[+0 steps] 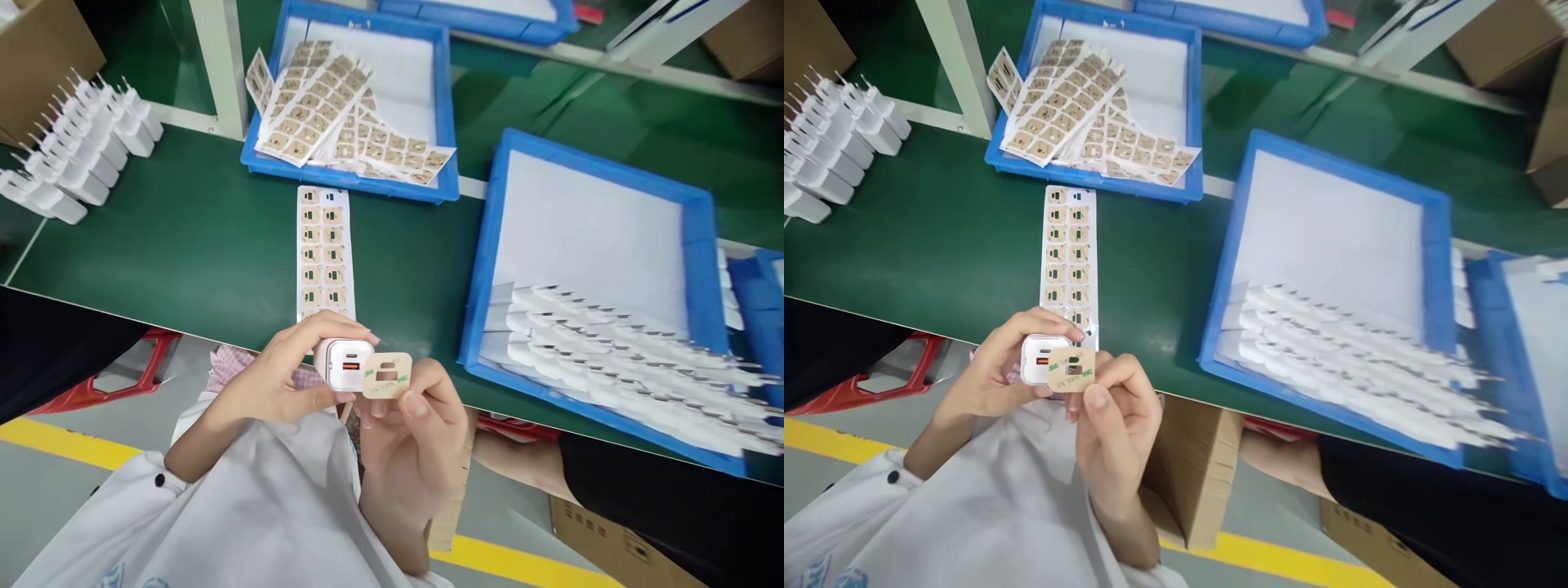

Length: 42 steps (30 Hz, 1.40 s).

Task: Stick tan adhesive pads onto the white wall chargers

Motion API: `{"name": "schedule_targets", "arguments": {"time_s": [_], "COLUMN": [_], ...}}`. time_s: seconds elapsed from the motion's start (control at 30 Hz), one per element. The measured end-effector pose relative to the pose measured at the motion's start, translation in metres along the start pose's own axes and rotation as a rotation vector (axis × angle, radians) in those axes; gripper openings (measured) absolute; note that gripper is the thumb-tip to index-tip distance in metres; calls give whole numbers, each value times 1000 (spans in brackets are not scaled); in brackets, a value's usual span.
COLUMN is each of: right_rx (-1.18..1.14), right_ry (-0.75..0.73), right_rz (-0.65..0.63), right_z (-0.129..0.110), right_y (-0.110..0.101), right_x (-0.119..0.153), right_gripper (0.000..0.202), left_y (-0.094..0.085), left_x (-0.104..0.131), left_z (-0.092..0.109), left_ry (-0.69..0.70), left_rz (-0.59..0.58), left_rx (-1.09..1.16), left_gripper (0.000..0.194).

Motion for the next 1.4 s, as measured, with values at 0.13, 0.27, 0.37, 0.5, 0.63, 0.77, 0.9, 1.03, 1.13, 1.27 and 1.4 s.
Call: {"name": "schedule_targets", "arguments": {"time_s": [0.13, 0.27, 0.37, 0.5, 0.63, 0.77, 0.9, 1.03, 1.13, 1.27, 1.4], "right_rx": [45, 93, 98, 133, 128, 140, 182, 218, 221, 216, 186], "right_ry": [-7, -39, -80, -128, -142, -158, -190, -208, -206, -205, -195], "right_rz": [-11, -11, -9, 2, -13, -6, 15, 33, 35, 27, 13], "right_z": [2, 2, 3, 6, 8, 9, 9, 10, 11, 12, 12], "right_y": [2, 5, 5, 4, 2, 2, 4, 5, 4, 5, 5], "right_x": [3, 5, 6, 8, 10, 10, 10, 10, 10, 10, 9], "right_gripper": [26, 29, 25, 22, 20, 20, 20, 21, 21, 21, 19], "left_y": [1, 7, 9, 8, 8, 9, 9, 9, 9, 9, 9], "left_x": [-1, -2, -3, -4, -3, -2, -3, -4, -5, -5, -4], "left_z": [1, -1, -3, -1, 2, 2, 0, 0, 1, 2, 3], "left_ry": [40, 126, 203, 219, 208, 238, 260, 271, 272, 250, 253], "left_rz": [-30, -33, -33, -32, -12, -3, 4, -1, 0, 6, 11], "left_rx": [-61, -57, -82, -141, -168, -177, -186, -191, -200, -219, -217], "left_gripper": [42, 40, 44, 44, 44, 43, 43, 42, 41, 39, 40]}}
Point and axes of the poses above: each hand's wrist, its own x-axis away from the middle knuckle, its own y-axis out of the palm, z = x × y, the point moved 1 cm from there along -x, towards the middle knuckle, and after that the axes turned 15 degrees about z, right-handed, at the moved point
